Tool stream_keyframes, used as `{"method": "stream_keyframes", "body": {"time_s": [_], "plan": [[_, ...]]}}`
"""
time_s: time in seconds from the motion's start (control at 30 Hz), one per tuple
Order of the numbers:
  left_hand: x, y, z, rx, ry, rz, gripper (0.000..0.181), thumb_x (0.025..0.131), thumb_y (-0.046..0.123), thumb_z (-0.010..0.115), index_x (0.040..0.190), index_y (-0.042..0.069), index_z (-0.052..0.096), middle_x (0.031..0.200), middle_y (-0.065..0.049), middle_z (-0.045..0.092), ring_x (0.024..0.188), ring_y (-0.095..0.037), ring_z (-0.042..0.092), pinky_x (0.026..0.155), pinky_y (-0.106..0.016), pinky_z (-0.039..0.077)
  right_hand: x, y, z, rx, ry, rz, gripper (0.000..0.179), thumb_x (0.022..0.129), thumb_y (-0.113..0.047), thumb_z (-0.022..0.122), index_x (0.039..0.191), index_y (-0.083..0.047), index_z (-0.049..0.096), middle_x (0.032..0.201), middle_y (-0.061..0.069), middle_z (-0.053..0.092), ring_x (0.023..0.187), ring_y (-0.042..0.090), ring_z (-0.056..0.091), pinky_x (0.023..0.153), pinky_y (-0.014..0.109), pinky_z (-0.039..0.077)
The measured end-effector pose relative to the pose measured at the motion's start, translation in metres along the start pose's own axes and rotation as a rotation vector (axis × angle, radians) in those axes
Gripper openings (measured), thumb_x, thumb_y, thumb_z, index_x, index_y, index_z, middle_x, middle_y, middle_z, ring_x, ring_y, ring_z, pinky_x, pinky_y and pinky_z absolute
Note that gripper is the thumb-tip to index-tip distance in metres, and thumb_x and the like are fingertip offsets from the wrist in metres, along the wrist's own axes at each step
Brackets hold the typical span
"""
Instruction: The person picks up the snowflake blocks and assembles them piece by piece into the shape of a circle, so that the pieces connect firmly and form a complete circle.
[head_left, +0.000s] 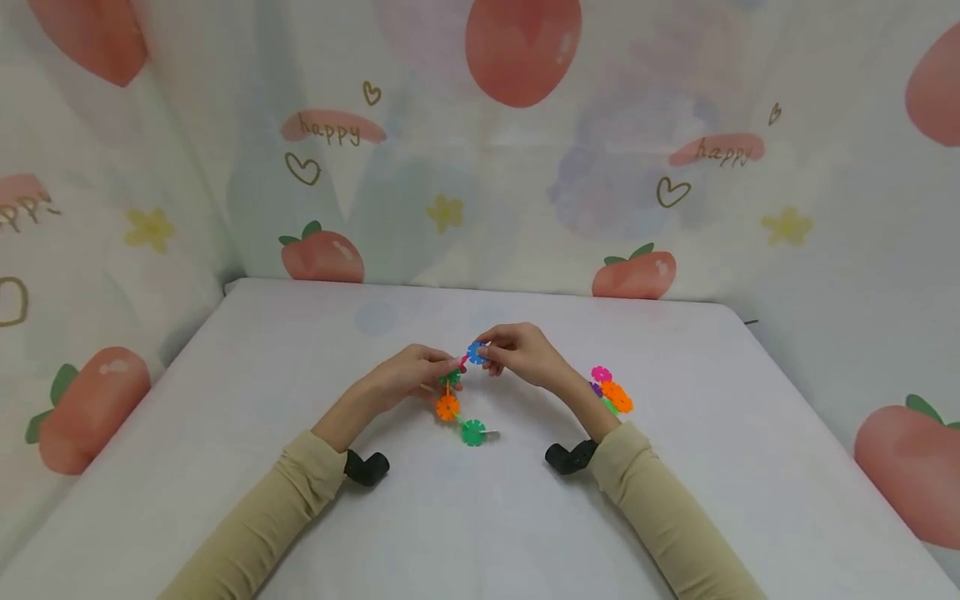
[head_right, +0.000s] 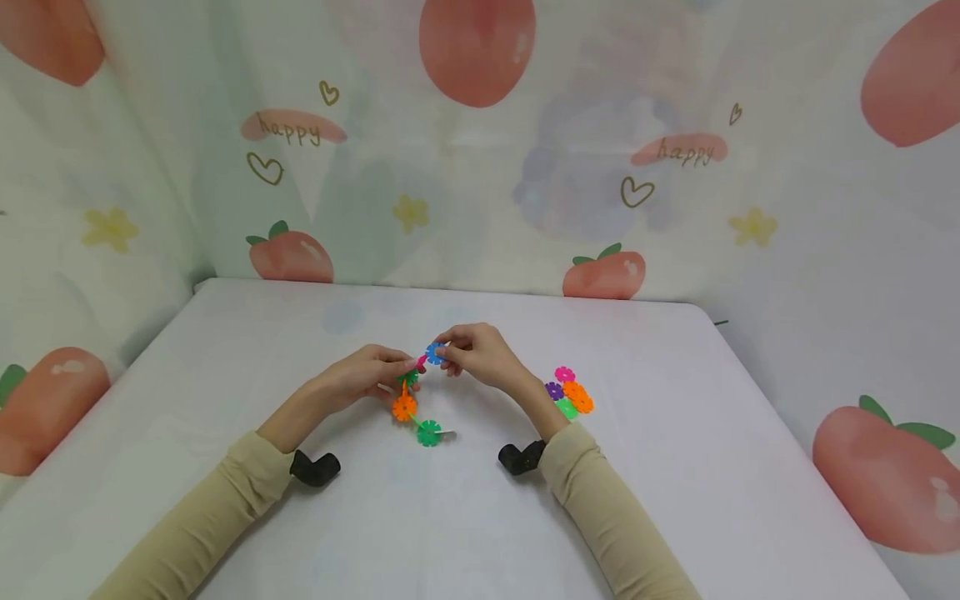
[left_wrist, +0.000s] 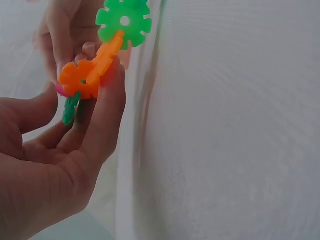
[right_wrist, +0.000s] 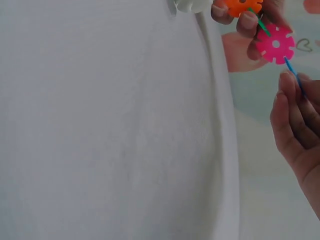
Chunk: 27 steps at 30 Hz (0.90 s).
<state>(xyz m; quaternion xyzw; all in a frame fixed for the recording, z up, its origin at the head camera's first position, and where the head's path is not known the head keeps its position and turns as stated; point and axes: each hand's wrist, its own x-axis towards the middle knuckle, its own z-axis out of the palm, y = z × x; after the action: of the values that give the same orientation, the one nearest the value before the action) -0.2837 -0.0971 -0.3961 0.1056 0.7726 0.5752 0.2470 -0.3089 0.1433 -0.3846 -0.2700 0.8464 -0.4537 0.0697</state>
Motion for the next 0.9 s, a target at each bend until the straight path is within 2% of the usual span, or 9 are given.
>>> {"method": "stream_keyframes", "body": {"time_s": [0.47, 0.7, 0.8, 0.9], "plan": [[0.0009, 0.0022, -0.0027, -0.027, 0.041, -0.015, 0.039, 0.107, 0.028, 0.056, 0.128, -0.003, 0.067, 0.098, -0.007, 0.074, 0.089, -0.019, 0.068, 0.076, -0.028, 0.058, 0.0033, -0.0019, 0.0056, 0.066, 0.074, 0.043, 0.024, 0.101, -0.011, 0.066, 0.12, 0.003, 0.071, 0.091, 0.023, 0.075, 0.074, 0.03, 0.072, 0.074, 0.033, 0.063], [0.0013, 0.0009, -0.0034, -0.038, 0.032, -0.025, 0.04, 0.106, 0.03, 0.058, 0.128, -0.003, 0.067, 0.096, -0.005, 0.074, 0.088, -0.019, 0.068, 0.076, -0.028, 0.059, 0.0046, -0.0004, 0.007, 0.099, 0.075, 0.056, 0.024, 0.101, -0.01, 0.067, 0.121, 0.004, 0.07, 0.088, 0.016, 0.076, 0.076, 0.033, 0.073, 0.073, 0.027, 0.063], [0.0022, 0.0, -0.0033, -0.026, 0.029, -0.008, 0.039, 0.107, 0.028, 0.057, 0.129, -0.002, 0.067, 0.097, -0.006, 0.074, 0.088, -0.019, 0.068, 0.077, -0.029, 0.058, 0.0043, 0.0007, 0.0074, 0.106, 0.056, 0.042, 0.024, 0.1, -0.01, 0.067, 0.12, 0.004, 0.07, 0.088, 0.014, 0.076, 0.079, 0.037, 0.073, 0.074, 0.027, 0.063], [0.0039, 0.0006, -0.0017, -0.004, 0.031, 0.026, 0.037, 0.107, 0.025, 0.056, 0.129, -0.004, 0.067, 0.096, -0.007, 0.074, 0.087, -0.018, 0.068, 0.082, -0.031, 0.059, 0.0039, 0.0011, 0.0072, 0.111, 0.048, 0.034, 0.023, 0.101, -0.009, 0.066, 0.119, 0.004, 0.07, 0.087, 0.014, 0.076, 0.077, 0.036, 0.072, 0.074, 0.028, 0.063]]}}
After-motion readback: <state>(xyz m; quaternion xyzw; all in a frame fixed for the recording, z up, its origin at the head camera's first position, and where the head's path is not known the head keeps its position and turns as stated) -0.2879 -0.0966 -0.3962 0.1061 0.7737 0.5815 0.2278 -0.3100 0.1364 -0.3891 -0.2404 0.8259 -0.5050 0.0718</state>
